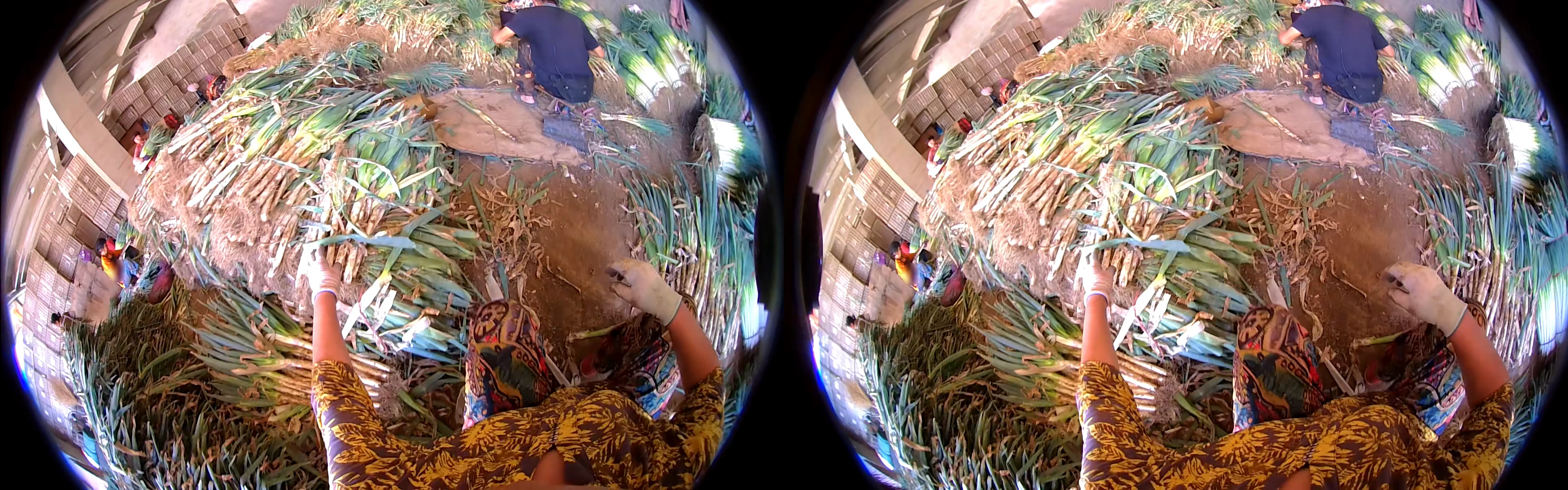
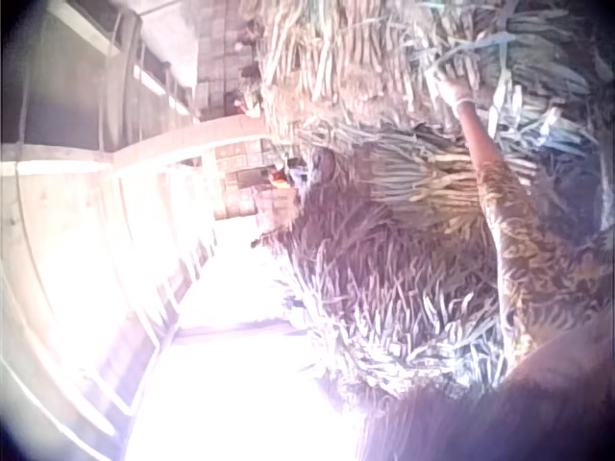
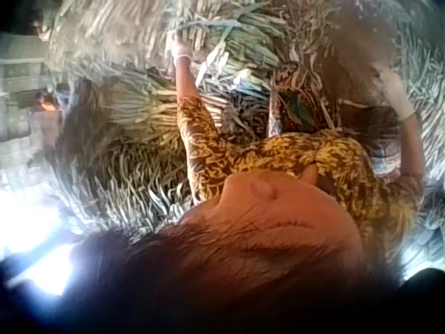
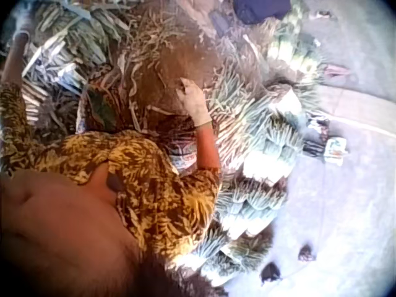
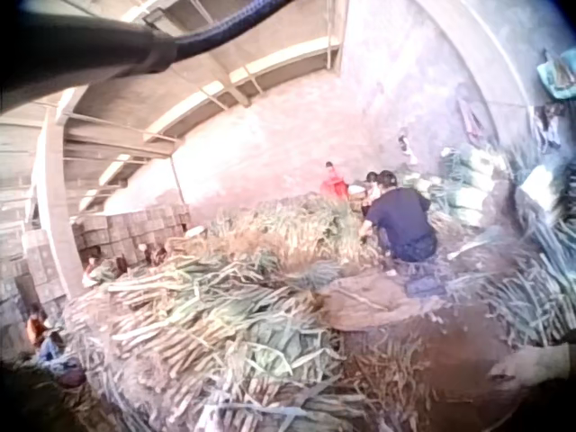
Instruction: The person gathers multiple leeks into a bundle and ties a plastic strip around the stalks by hand to secure them.
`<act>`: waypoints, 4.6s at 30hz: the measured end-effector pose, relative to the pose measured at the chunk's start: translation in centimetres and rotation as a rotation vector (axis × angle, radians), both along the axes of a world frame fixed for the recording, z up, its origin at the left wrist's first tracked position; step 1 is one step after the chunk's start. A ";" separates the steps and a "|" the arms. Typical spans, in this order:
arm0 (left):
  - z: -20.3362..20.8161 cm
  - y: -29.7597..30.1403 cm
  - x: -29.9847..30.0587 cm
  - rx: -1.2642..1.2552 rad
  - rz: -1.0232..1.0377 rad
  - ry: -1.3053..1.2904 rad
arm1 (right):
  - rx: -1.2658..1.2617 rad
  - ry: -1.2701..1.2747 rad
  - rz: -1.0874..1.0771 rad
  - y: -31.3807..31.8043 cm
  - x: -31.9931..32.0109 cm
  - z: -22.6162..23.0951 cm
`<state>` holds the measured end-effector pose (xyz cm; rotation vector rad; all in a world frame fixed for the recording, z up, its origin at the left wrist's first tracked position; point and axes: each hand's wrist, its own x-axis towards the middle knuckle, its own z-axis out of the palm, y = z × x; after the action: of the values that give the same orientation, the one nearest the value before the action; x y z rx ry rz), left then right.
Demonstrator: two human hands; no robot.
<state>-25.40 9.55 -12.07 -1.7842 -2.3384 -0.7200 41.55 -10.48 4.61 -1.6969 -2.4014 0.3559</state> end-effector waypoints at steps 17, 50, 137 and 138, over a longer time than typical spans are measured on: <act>11.3 24.0 5.6 -0.110 0.081 -0.033 | -0.322 -0.033 -0.142 13.2 7.1 -5.6; 7.4 17.5 26.8 -0.217 -0.557 -0.012 | -0.888 0.920 -0.089 27.5 1.8 -19.9; 1.3 18.2 51.1 -0.470 -0.598 -1.826 | -0.549 0.526 -0.079 19.5 17.1 -24.0; 3.3 16.5 53.9 -0.518 -0.751 -1.837 | -0.239 0.672 0.162 19.8 16.8 -22.2</act>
<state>28.52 26.07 -8.74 -2.8390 -2.3388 -3.2008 58.37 9.34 -17.61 -1.1845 -2.0336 1.0781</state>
